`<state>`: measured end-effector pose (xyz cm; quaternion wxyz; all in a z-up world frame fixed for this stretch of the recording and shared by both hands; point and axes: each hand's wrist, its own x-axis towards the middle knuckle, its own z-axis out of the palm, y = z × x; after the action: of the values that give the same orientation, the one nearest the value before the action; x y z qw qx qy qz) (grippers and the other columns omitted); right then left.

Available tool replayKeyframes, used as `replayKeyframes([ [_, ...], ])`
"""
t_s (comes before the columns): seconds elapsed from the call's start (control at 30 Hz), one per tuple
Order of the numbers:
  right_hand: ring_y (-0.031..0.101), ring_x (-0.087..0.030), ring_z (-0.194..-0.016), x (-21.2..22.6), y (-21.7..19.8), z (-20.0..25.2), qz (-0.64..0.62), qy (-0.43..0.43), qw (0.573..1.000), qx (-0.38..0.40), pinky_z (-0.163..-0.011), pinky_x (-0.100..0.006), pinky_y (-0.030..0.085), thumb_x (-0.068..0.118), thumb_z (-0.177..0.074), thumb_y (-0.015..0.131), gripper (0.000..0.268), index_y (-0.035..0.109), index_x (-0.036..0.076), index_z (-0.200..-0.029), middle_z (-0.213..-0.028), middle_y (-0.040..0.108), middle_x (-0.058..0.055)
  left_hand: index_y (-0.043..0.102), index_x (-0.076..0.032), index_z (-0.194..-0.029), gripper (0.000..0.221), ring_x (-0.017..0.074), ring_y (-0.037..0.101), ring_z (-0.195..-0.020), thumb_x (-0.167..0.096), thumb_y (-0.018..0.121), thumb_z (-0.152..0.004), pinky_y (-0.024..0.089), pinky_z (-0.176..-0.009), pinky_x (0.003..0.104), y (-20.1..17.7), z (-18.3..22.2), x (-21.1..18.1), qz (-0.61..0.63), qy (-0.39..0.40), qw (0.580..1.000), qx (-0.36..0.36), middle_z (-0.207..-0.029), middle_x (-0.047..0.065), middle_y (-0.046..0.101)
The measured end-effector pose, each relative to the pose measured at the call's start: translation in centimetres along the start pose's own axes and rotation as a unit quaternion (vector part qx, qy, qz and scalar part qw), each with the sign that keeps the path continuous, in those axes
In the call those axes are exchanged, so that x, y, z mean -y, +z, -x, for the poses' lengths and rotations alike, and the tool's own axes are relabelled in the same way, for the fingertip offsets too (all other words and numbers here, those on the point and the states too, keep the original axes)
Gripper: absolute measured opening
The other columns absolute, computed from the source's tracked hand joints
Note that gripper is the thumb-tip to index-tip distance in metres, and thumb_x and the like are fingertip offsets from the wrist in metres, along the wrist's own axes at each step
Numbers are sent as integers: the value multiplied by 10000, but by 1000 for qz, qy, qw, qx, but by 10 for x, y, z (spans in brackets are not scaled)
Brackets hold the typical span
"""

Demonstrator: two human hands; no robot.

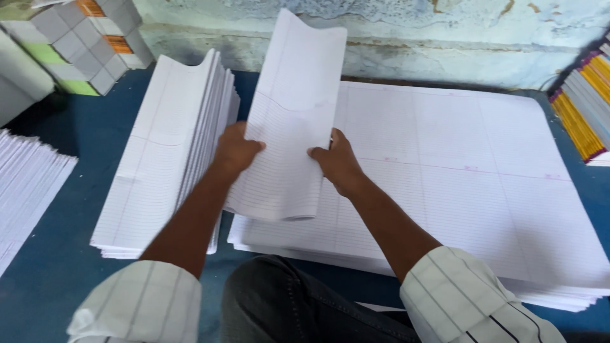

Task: The person folds large sheets of lined paper in half and presses the crease with a small wooden block. They repeat this process for multiple sheets, stacking the folded sheets to the left.

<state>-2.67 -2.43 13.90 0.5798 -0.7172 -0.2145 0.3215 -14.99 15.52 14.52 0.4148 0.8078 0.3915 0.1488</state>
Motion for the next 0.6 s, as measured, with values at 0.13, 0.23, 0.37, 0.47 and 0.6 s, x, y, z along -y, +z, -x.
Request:
replayKeyframes([
  [0.13,725,-288,-999,19,50,-3,-3,-43,999,27,-717,-347,634,96,-884,645,655,340,-32,-1450,-1222,644,-254,625,8,-1323,505,332,723,-1062,-131,741,-851,567,-956,402,-56,-10,22,-10,-1,999,-38,-1255,233,698],
  [0.23,746,-265,-897,30,90,-1,17,-81,995,56,-642,-333,622,110,-883,655,635,370,-44,-1429,-1155,691,-252,558,43,-1344,591,356,679,-1078,-129,800,-833,539,-945,410,-100,-18,43,-46,13,995,-92,-1292,265,625],
  [0.37,757,-265,-786,40,141,6,87,-90,989,82,-577,-335,622,152,-905,665,594,402,-30,-1406,-1085,720,-234,597,52,-1306,537,340,711,-1029,-99,794,-830,570,-881,408,-149,-12,70,-15,-8,994,-107,-1238,249,675],
  [0.47,774,-272,-853,45,178,12,57,-110,986,110,-596,-334,677,145,-900,672,607,366,-43,-1389,-1120,691,-230,649,17,-1294,471,316,735,-1000,-77,759,-846,587,-856,399,-175,2,86,0,-37,993,-109,-1199,209,724],
  [0.6,778,-298,-832,45,213,19,66,-113,979,154,-576,-349,678,138,-900,666,674,283,-50,-1421,-1120,679,-260,656,-4,-1301,458,312,724,-1007,-65,765,-860,567,-874,402,-191,15,105,-53,-57,987,-138,-1179,201,726],
])
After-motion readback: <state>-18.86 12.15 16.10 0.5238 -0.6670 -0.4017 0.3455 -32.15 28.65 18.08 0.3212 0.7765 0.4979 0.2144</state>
